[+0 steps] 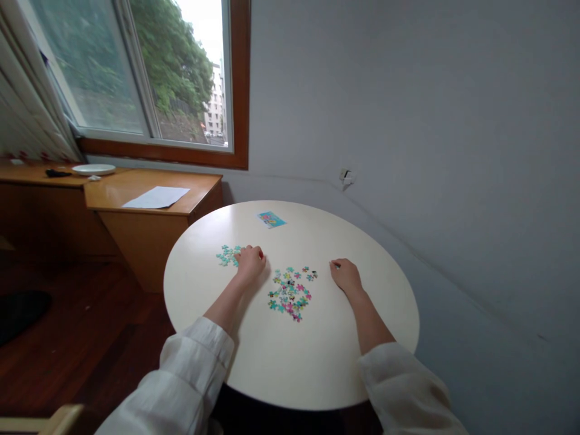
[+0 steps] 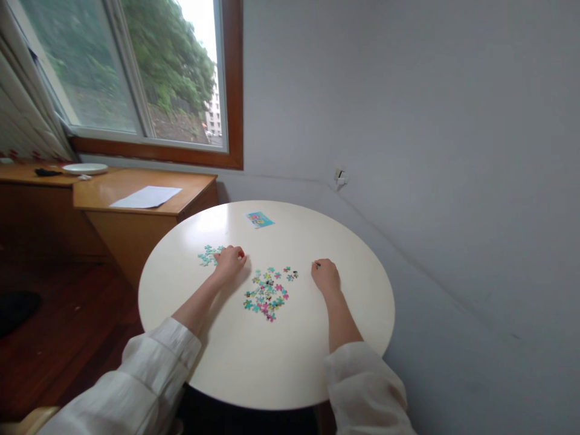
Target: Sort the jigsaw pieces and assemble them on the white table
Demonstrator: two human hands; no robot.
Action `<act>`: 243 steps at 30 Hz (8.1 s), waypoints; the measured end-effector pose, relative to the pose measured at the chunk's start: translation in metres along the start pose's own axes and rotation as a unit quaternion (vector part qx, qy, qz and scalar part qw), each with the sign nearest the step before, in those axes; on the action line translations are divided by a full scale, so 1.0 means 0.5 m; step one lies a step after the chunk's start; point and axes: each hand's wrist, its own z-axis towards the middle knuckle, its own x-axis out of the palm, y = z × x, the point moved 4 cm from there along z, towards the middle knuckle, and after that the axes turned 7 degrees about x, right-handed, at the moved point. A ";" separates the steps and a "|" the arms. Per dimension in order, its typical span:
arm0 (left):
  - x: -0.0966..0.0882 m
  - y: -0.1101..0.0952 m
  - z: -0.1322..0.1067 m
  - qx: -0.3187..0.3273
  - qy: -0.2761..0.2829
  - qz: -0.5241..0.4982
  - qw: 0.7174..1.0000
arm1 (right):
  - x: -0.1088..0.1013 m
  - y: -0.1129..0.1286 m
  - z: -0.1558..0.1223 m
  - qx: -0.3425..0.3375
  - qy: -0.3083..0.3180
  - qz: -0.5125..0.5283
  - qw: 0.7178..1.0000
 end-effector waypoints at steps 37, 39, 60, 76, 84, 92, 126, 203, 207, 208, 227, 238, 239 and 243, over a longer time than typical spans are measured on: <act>0.015 -0.097 -0.025 0.169 0.035 -0.327 0.929 | -0.030 0.197 -0.083 -0.100 0.188 0.462 0.861; 0.013 -0.104 -0.029 0.182 0.038 -0.330 0.925 | -0.031 0.206 -0.091 -0.117 0.188 0.454 0.863; 0.035 -0.079 -0.007 0.147 0.027 -0.320 0.936 | -0.004 0.188 -0.083 -0.127 0.170 0.430 0.877; 0.007 0.029 0.020 -0.058 0.011 -0.074 0.995 | -0.001 0.173 -0.077 -0.126 0.133 0.404 0.896; 0.032 0.042 0.032 -0.044 -0.012 -0.006 0.999 | -0.001 0.173 -0.079 -0.132 0.129 0.395 0.900; 0.026 0.038 0.027 -0.037 -0.026 0.012 0.999 | -0.002 0.173 -0.079 -0.133 0.120 0.392 0.902; 0.003 0.042 0.018 -0.032 -0.044 0.059 0.997 | -0.030 -0.006 0.007 0.060 0.048 -0.010 0.997; -0.036 0.106 0.023 -0.096 0.105 0.017 0.990 | 0.014 0.153 -0.064 -0.052 0.170 0.496 0.850; -0.048 0.085 0.024 -0.072 0.066 0.013 0.995 | 0.015 0.152 -0.063 -0.054 0.168 0.498 0.849; -0.048 0.076 0.024 -0.061 0.053 0.011 0.997 | 0.014 0.152 -0.063 -0.054 0.168 0.498 0.849; 0.051 0.060 0.015 -0.009 -0.010 0.105 0.994 | 0.007 0.158 -0.071 -0.061 0.165 0.485 0.857; 0.050 0.083 0.031 -0.017 -0.003 0.117 0.993 | -0.040 0.128 -0.059 -0.067 0.050 0.391 0.916; 0.049 0.086 0.033 -0.011 -0.001 0.117 0.993 | -0.053 0.106 -0.050 -0.050 0.003 0.363 0.931; 0.041 0.097 0.038 0.003 -0.023 0.117 0.993 | -0.080 -0.005 -0.017 0.054 -0.090 0.219 0.970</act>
